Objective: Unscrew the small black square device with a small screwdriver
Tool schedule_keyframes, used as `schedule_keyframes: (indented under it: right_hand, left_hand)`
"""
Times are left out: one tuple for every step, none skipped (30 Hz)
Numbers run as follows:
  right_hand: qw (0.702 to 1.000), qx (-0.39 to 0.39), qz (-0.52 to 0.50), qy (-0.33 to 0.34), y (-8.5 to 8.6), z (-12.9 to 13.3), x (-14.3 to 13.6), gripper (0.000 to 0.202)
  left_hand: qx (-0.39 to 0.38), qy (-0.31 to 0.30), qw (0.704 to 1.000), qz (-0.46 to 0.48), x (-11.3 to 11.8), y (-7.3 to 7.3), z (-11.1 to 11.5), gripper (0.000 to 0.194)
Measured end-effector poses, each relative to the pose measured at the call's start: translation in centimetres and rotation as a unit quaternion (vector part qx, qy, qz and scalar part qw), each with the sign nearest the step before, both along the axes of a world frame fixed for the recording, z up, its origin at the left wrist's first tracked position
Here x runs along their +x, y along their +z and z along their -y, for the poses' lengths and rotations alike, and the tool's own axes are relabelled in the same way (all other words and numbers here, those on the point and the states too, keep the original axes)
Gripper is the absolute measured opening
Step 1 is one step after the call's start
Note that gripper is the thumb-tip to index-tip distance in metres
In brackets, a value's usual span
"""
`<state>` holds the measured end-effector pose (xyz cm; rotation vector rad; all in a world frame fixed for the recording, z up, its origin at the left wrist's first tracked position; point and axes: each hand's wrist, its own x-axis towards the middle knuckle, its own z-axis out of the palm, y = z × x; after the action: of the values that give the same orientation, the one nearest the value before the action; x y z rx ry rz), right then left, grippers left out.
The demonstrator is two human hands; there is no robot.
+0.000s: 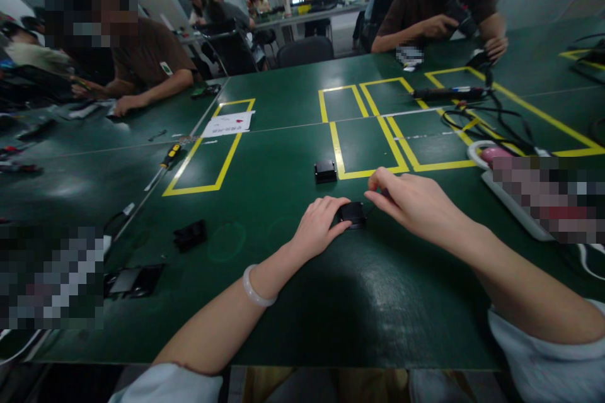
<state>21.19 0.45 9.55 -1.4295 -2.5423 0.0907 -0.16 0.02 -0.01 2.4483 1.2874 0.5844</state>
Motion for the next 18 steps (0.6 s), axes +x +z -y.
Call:
schedule_keyframes:
  right_hand:
    - [1.0,0.001,0.004,-0.001,0.02,0.0,0.01,0.022]
    - [1.0,0.002,0.007,-0.003,0.05,0.01,0.02,0.021]
    - [1.0,0.002,0.006,-0.004,0.09,0.04,0.01,0.02]
    - [1.0,0.002,0.003,-0.005,0.13,0.07,0.01,0.02]
    - [1.0,0.002,-0.002,-0.005,0.17,0.11,0.0,0.02]
    - [1.0,0.002,-0.008,-0.005,0.21,0.15,-0.02,0.02]
    - [1.0,0.002,-0.012,-0.005,0.24,0.18,-0.02,0.02]
    - [1.0,0.001,-0.015,-0.004,0.25,0.19,-0.02,0.02]
    - [1.0,0.002,-0.015,-0.001,0.23,0.18,-0.01,0.02]
    - [1.0,0.004,-0.014,0.002,0.2,0.16,0.02,0.021]
    - [1.0,0.007,-0.011,0.006,0.15,0.12,0.05,0.022]
    - [1.0,0.012,-0.007,0.009,0.08,0.07,0.09,0.023]
    - [1.0,0.019,-0.003,0.012,0.01,0.02,0.13,0.022]
    - [1.0,0.024,0.0,0.012,-0.06,-0.02,0.16,0.021]
    - [1.0,0.028,0.004,0.011,-0.11,-0.06,0.19,0.019]
    - [0.999,0.03,0.004,0.01,-0.16,-0.07,0.19,0.018]
    - [0.999,0.03,0.003,0.01,-0.18,-0.08,0.19,0.016]
    - [1.0,0.029,0.0,0.01,-0.19,-0.06,0.18,0.016]
  left_hand:
    - [-0.001,0.0,1.0,0.0,0.01,0.03,0.01,0.039]
    - [-0.002,0.0,1.0,0.0,0.01,0.08,0.02,0.038]
    - [-0.003,-0.001,1.0,0.001,0.01,0.13,0.03,0.038]
    - [-0.004,-0.002,1.0,0.002,0.02,0.18,0.03,0.038]
    - [-0.005,-0.002,1.0,0.002,0.02,0.21,0.04,0.038]
    - [-0.006,-0.003,1.0,0.002,0.02,0.23,0.04,0.038]
    - [-0.006,-0.003,1.0,0.002,0.02,0.23,0.03,0.038]
    - [-0.007,-0.003,1.0,0.001,0.02,0.2,0.03,0.038]
    - [-0.006,-0.002,1.0,0.001,0.03,0.16,0.02,0.039]
    - [-0.006,-0.001,1.0,0.001,0.03,0.12,0.02,0.039]
    - [-0.005,0.0,1.0,0.001,0.04,0.08,0.02,0.039]
    - [-0.004,0.001,1.0,0.001,0.04,0.06,0.02,0.04]
    - [-0.004,0.001,1.0,0.001,0.05,0.06,0.03,0.04]
    - [-0.005,0.002,1.0,0.0,0.05,0.08,0.03,0.039]
    - [-0.005,0.002,1.0,0.0,0.05,0.12,0.04,0.039]
    - [-0.006,0.001,1.0,-0.001,0.05,0.17,0.05,0.038]
    - [-0.007,0.001,1.0,-0.001,0.05,0.22,0.05,0.038]
    - [-0.007,0.001,1.0,-0.002,0.05,0.27,0.05,0.038]
